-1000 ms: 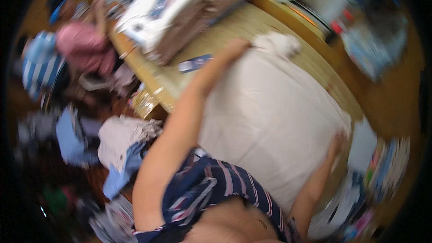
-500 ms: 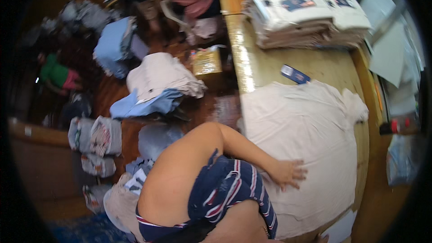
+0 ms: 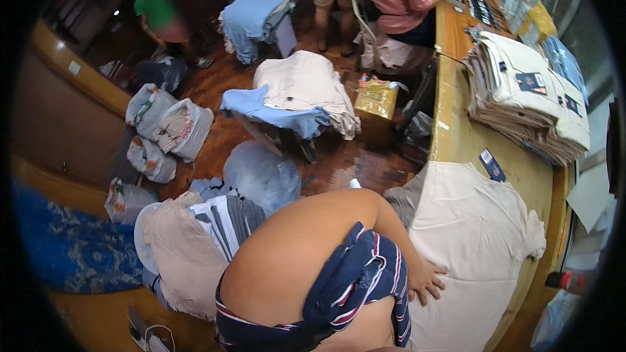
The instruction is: The person folds several shirts using a cardboard template and places them into plastic bags.
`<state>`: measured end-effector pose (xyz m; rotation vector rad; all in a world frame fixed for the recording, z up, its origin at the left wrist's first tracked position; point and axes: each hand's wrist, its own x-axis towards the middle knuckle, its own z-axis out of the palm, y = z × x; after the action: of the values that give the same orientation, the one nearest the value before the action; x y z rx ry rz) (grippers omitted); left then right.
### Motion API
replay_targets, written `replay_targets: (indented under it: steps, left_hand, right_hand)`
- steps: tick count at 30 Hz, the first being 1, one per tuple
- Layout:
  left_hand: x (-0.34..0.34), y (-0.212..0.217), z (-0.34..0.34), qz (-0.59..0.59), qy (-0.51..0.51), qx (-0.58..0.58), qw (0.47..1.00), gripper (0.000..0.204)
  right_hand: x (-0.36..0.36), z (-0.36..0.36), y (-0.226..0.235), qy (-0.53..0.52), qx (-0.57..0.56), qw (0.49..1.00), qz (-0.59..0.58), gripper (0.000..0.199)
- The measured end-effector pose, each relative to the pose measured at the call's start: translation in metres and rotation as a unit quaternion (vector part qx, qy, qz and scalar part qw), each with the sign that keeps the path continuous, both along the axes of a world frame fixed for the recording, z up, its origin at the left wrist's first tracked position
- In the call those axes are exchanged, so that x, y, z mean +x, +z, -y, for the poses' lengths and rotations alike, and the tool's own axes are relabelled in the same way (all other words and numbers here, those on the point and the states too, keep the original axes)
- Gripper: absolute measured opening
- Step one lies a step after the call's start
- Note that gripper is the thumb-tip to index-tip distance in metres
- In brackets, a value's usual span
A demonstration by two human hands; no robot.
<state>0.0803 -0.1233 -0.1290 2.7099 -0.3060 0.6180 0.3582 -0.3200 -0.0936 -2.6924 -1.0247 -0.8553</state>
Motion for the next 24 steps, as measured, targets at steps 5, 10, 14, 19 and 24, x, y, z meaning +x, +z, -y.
replay_targets:
  steps: [5,10,14,19,24]
  left_hand:
    - [-0.010,0.006,-0.002,-0.053,0.020,-0.023,0.998,0.046]
    - [-0.017,0.017,-0.006,-0.053,0.015,-0.037,0.998,0.045]
    - [-0.016,0.021,-0.006,-0.052,0.009,-0.009,0.999,0.043]
    - [-0.018,0.024,-0.007,-0.058,0.018,0.007,0.998,0.043]
    - [-0.017,0.023,-0.008,-0.055,0.015,0.006,0.998,0.043]
  right_hand:
    - [0.048,0.038,-0.004,-0.049,-0.016,0.999,-0.005,0.020]
    - [0.108,0.086,0.000,-0.115,-0.042,0.992,-0.043,0.018]
    - [0.122,0.111,0.006,-0.168,-0.091,0.976,-0.101,0.018]
    - [0.126,0.088,0.032,-0.267,-0.165,0.934,-0.174,0.025]
    - [0.128,0.093,0.047,-0.322,-0.185,0.918,-0.142,0.025]
